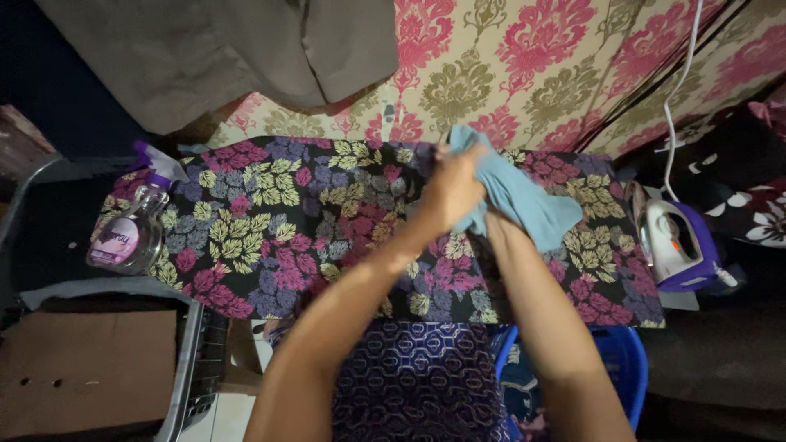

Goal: The person irons a light blue t-shirt on a floral-patterned ironing board. They smooth the fabric, spray it with water from a bottle, and use a purple iron to press the sleeves and body of the shirt.

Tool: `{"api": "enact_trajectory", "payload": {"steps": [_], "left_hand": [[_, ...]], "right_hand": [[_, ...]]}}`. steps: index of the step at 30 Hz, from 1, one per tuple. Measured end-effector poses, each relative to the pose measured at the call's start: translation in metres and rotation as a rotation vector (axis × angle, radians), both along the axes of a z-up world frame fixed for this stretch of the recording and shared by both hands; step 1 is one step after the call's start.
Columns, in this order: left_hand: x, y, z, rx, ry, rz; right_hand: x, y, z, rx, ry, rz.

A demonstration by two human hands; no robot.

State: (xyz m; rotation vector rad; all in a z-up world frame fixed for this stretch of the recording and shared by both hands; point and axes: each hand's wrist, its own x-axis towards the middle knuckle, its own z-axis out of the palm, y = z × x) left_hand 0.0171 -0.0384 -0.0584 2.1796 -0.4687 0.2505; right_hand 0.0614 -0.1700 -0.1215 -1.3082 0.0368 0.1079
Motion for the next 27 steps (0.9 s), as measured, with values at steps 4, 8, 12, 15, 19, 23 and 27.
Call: {"api": "enact_trajectory", "payload": {"steps": [4, 8, 12, 15, 19, 23, 27], "left_hand": [[0.057, 0.065, 0.0, 0.039, -0.054, 0.339], [0.106, 0.136, -0.03, 0.166, 0.109, 0.388], [0.154, 0.194, -0.025, -0.033, -0.079, 0.482], [0.147, 0.209, 0.017, -0.799, 0.31, 0.185], [0.13, 0.203, 0.093, -0.823, 0.364, 0.263], [0.126, 0.216, 0.127, -0.898, 0.223, 0.252], [0.112, 0.269, 0.14, -1.077, 0.244, 0.283]], "right_hand": [[-0.02, 0.008, -0.014, -0.069, 0.05, 0.037], [-0.041, -0.039, 0.015, -0.233, 0.05, 0.189], [-0.035, -0.12, 0.104, -0.351, -0.085, 0.27], [-0.04, -0.162, 0.158, -0.364, -0.177, 0.243], [-0.033, -0.192, 0.197, -0.357, -0.249, 0.179], [-0.018, -0.232, 0.208, -0.321, -0.297, 0.062], [-0.007, -0.29, 0.195, -0.248, -0.318, -0.099]]}}
